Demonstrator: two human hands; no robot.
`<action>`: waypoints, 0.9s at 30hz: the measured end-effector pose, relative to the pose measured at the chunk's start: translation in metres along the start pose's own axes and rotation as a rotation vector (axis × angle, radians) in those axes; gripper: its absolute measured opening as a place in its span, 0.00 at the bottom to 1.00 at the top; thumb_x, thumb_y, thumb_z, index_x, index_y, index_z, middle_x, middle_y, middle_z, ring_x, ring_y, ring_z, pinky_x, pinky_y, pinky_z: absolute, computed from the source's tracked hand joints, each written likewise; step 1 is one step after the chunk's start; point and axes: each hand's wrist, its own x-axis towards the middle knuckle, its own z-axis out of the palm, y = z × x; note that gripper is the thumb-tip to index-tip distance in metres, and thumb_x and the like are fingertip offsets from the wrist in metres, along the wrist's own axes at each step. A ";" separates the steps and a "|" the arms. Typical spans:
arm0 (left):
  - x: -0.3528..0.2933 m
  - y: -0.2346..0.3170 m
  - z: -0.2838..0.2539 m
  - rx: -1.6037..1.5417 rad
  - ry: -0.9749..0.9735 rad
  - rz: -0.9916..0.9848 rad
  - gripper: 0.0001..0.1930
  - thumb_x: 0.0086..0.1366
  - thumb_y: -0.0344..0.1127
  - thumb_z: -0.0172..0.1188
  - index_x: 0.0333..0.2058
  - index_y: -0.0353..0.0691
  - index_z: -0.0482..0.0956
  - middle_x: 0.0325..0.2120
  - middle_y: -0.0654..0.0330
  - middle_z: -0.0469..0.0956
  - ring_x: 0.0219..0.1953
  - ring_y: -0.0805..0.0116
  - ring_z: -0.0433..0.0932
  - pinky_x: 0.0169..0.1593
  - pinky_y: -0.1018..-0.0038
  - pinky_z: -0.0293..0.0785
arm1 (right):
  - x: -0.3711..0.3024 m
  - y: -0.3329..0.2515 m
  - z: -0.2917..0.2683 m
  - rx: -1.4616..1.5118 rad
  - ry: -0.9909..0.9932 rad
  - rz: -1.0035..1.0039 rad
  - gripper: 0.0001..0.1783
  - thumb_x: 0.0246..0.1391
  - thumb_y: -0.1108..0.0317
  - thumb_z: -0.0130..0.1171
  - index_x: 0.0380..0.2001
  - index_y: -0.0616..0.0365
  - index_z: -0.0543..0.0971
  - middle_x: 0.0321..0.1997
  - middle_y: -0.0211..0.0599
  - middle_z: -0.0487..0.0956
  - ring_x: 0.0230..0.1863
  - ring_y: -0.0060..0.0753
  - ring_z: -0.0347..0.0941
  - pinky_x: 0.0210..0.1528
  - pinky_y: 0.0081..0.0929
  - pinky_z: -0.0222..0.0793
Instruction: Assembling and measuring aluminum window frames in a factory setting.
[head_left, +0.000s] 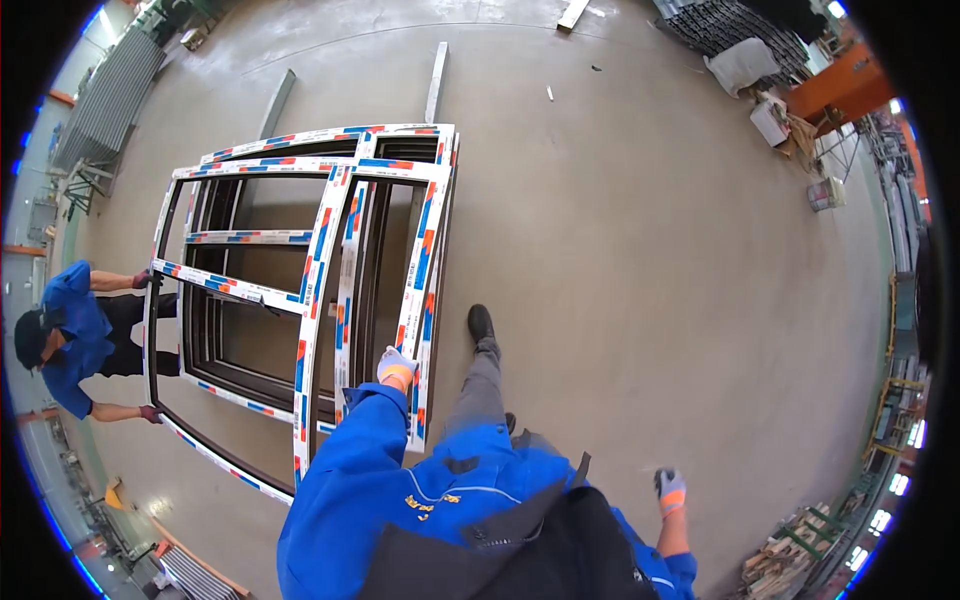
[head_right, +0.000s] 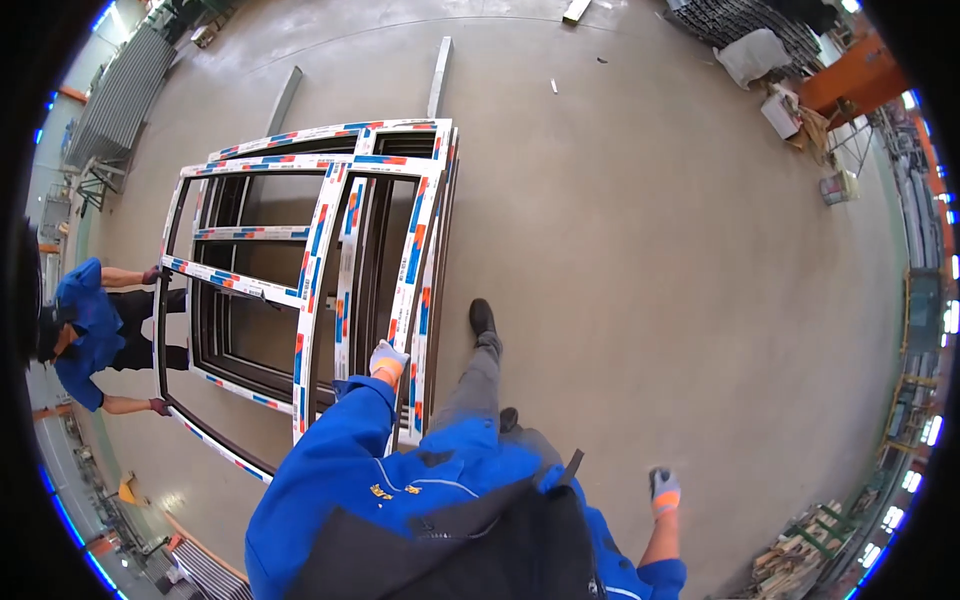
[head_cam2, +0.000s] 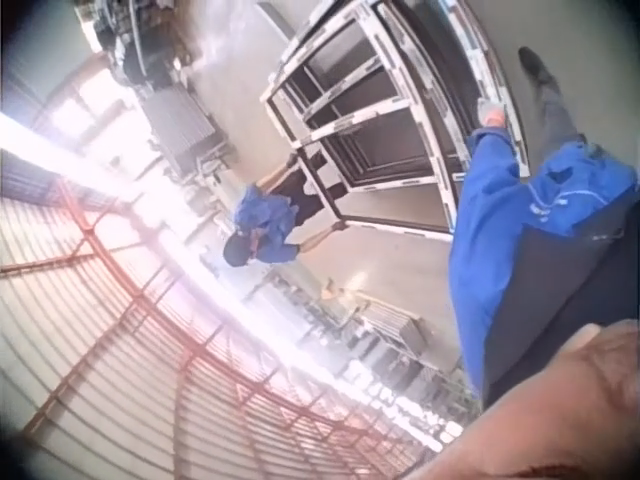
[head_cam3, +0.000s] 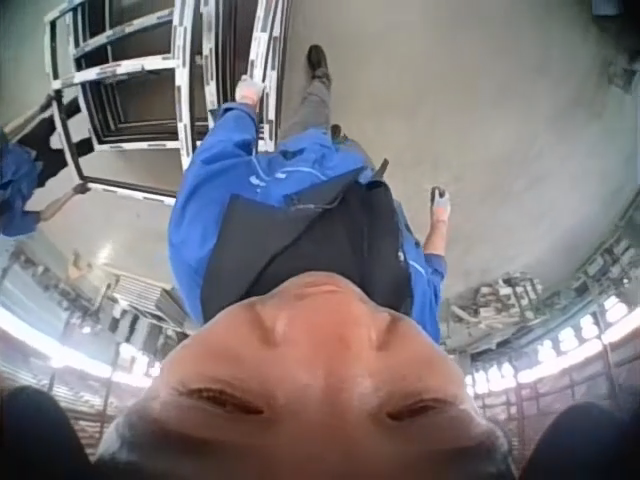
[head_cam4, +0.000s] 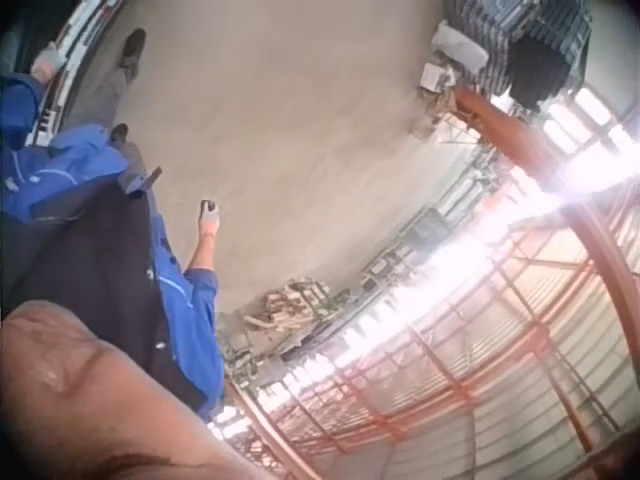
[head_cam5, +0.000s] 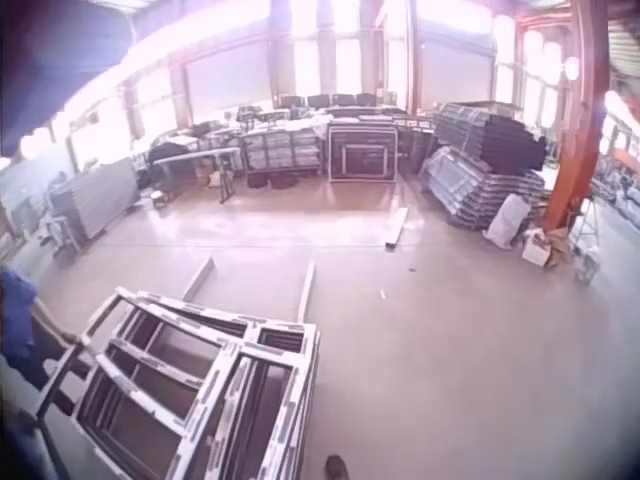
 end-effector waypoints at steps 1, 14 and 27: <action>-0.017 0.005 -0.001 -0.013 -0.020 -0.003 0.35 0.46 0.51 0.70 0.48 0.32 0.73 0.47 0.41 0.78 0.51 0.47 0.77 0.55 0.62 0.73 | -0.051 0.018 -0.006 0.095 -0.048 0.101 0.08 0.58 0.69 0.54 0.31 0.59 0.80 0.21 0.35 0.80 0.18 0.24 0.73 0.21 0.25 0.69; -0.038 0.045 0.042 -0.064 -0.038 -0.015 0.41 0.48 0.51 0.70 0.56 0.33 0.66 0.52 0.45 0.74 0.54 0.51 0.75 0.56 0.64 0.73 | -0.295 0.010 -0.115 -0.323 -0.715 0.554 0.26 0.59 0.45 0.49 0.55 0.47 0.70 0.66 0.33 0.65 0.67 0.39 0.56 0.62 0.38 0.56; -0.058 0.057 0.057 0.041 0.213 0.046 0.30 0.55 0.51 0.60 0.52 0.38 0.70 0.45 0.50 0.75 0.48 0.52 0.75 0.48 0.60 0.73 | -0.030 0.077 -0.172 -0.446 -0.196 -0.047 0.16 0.57 0.52 0.56 0.39 0.52 0.76 0.36 0.44 0.76 0.36 0.46 0.72 0.36 0.42 0.68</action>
